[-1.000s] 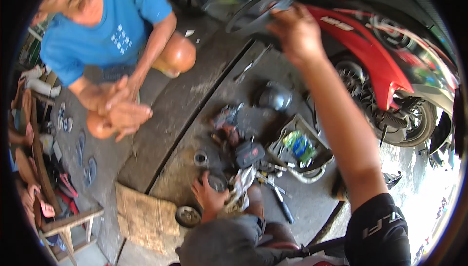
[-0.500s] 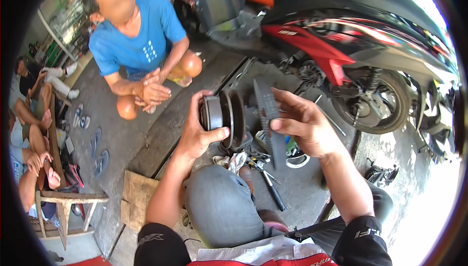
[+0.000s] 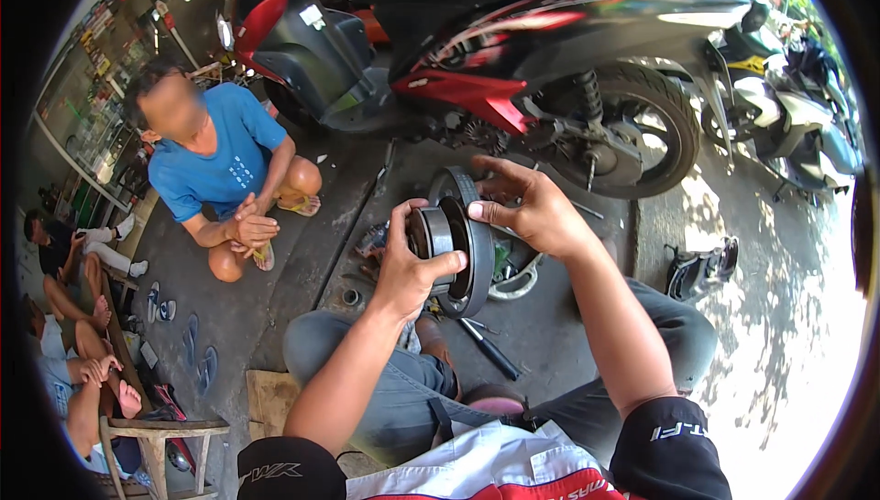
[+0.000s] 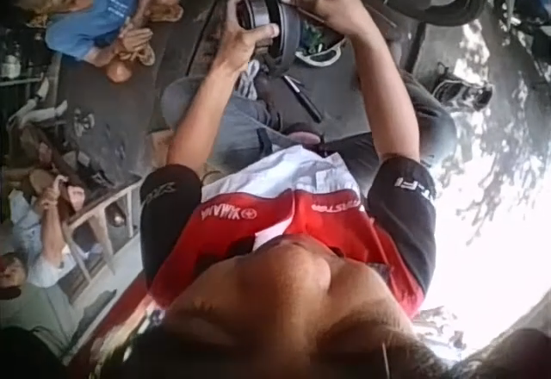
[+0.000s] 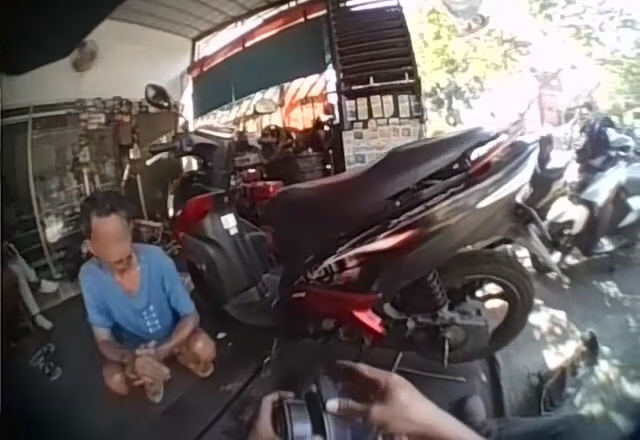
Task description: Repairing and reassembling the transmission and drive belt components of a motorcycle.
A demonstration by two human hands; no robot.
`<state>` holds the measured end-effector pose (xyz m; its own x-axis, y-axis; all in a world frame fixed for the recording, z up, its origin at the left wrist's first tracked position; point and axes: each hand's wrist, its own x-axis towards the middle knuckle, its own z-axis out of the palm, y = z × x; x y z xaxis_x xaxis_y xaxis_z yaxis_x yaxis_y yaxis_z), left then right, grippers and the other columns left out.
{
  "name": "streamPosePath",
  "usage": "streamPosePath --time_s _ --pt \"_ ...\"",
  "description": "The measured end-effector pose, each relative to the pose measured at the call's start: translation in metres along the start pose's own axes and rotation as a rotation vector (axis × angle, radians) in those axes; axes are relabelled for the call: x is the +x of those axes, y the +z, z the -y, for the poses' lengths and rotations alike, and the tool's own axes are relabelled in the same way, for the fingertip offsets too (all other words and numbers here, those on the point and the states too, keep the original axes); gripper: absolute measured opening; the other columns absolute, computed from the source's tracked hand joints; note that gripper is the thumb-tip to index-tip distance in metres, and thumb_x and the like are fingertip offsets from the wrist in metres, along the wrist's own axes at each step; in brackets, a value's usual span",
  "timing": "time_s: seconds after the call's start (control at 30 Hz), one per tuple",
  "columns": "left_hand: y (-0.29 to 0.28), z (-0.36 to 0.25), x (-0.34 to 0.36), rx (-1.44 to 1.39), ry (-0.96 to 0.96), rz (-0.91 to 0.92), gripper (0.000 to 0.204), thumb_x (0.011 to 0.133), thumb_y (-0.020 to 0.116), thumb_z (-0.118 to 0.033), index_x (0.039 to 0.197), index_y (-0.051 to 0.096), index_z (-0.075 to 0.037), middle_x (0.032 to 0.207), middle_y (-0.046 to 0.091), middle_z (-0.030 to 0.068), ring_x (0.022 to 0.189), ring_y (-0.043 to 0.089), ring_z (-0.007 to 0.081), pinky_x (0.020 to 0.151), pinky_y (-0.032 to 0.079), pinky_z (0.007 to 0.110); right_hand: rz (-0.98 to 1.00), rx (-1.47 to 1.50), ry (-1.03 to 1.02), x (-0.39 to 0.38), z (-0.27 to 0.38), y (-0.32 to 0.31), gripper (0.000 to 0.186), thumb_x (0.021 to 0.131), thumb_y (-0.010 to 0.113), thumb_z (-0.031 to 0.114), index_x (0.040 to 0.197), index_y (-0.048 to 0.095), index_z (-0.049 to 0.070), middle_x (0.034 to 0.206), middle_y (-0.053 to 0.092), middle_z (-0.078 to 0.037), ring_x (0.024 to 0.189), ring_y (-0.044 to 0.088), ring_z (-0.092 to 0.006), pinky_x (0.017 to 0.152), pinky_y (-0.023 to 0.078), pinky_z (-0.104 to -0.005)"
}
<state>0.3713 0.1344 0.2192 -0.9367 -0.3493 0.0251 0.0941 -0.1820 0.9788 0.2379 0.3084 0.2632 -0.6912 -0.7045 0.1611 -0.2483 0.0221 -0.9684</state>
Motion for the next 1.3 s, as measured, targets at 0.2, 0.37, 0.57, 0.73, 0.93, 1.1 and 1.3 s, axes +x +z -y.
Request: streamPosePath --time_s 0.2,0.37,0.57,0.73,0.93,1.1,1.3 --pt "0.044 0.103 0.000 0.384 0.030 -0.227 0.092 0.060 0.090 -0.021 0.138 0.043 -0.005 0.135 0.049 0.0198 0.129 0.048 0.0335 0.111 0.039 0.045 -0.299 -0.659 0.702 -0.093 -0.066 0.011 0.085 0.095 0.048 0.075 0.125 0.066 -0.002 0.101 0.072 -0.034 0.110 0.068 -0.0482 0.096 0.054 -0.0509" --pt "0.113 0.156 -0.005 0.606 0.234 -0.206 0.091 0.059 0.089 -0.020 0.136 0.042 -0.006 0.134 0.045 0.0203 0.130 0.043 0.0385 0.111 0.036 0.051 -0.227 0.100 1.017 -0.148 -0.141 -0.015 0.084 0.105 0.029 0.069 0.120 0.067 -0.004 0.095 0.074 -0.021 0.094 0.075 -0.0353 0.085 0.057 -0.0506" --pt "0.165 0.208 0.000 0.697 0.471 -0.111 0.093 0.058 0.092 -0.017 0.134 0.039 -0.007 0.137 0.038 0.0240 0.131 0.039 0.0446 0.111 0.034 0.055 -0.591 1.086 0.578 -0.143 -0.182 -0.031 0.080 0.100 0.045 0.073 0.140 0.058 0.005 0.136 0.065 -0.016 0.125 0.064 -0.0284 0.109 0.049 -0.0453" --pt "0.165 0.240 0.029 0.715 0.522 -0.039 0.094 0.055 0.093 -0.016 0.135 0.043 -0.017 0.139 0.037 0.0236 0.129 0.040 0.0475 0.108 0.035 0.058 -0.779 1.162 0.445 -0.121 -0.230 -0.038 0.075 0.097 0.057 0.067 0.138 0.059 0.005 0.132 0.067 -0.015 0.118 0.068 -0.0302 0.105 0.054 -0.0445" --pt "0.128 0.272 0.095 0.850 0.566 0.060 0.089 0.058 0.090 -0.017 0.136 0.049 -0.024 0.143 0.038 0.0179 0.135 0.037 0.0453 0.112 0.033 0.058 -0.881 1.345 0.388 -0.062 -0.312 -0.024 0.071 0.095 0.060 0.065 0.134 0.061 0.006 0.128 0.069 -0.016 0.113 0.069 -0.0322 0.101 0.057 -0.0469" --pt "0.068 0.267 0.145 0.793 0.596 0.032 0.089 0.073 0.083 -0.035 0.145 0.040 -0.008 0.145 0.034 0.0259 0.138 0.034 0.0459 0.115 0.030 0.056 -0.810 1.302 0.375 0.000 -0.353 -0.010 0.080 0.093 0.053 0.074 0.138 0.059 0.009 0.131 0.066 -0.017 0.116 0.067 -0.0360 0.101 0.056 -0.0533" --pt "0.003 0.241 0.267 0.676 0.623 -0.509 0.083 0.090 0.075 -0.038 0.152 0.034 0.000 0.148 0.031 0.0341 0.137 0.034 0.0502 0.113 0.032 0.057 -0.660 1.301 0.512 0.052 -0.376 0.001 0.104 0.082 0.048 0.089 0.149 0.049 0.009 0.141 0.059 -0.021 0.126 0.059 -0.0454 0.094 0.051 -0.0725"
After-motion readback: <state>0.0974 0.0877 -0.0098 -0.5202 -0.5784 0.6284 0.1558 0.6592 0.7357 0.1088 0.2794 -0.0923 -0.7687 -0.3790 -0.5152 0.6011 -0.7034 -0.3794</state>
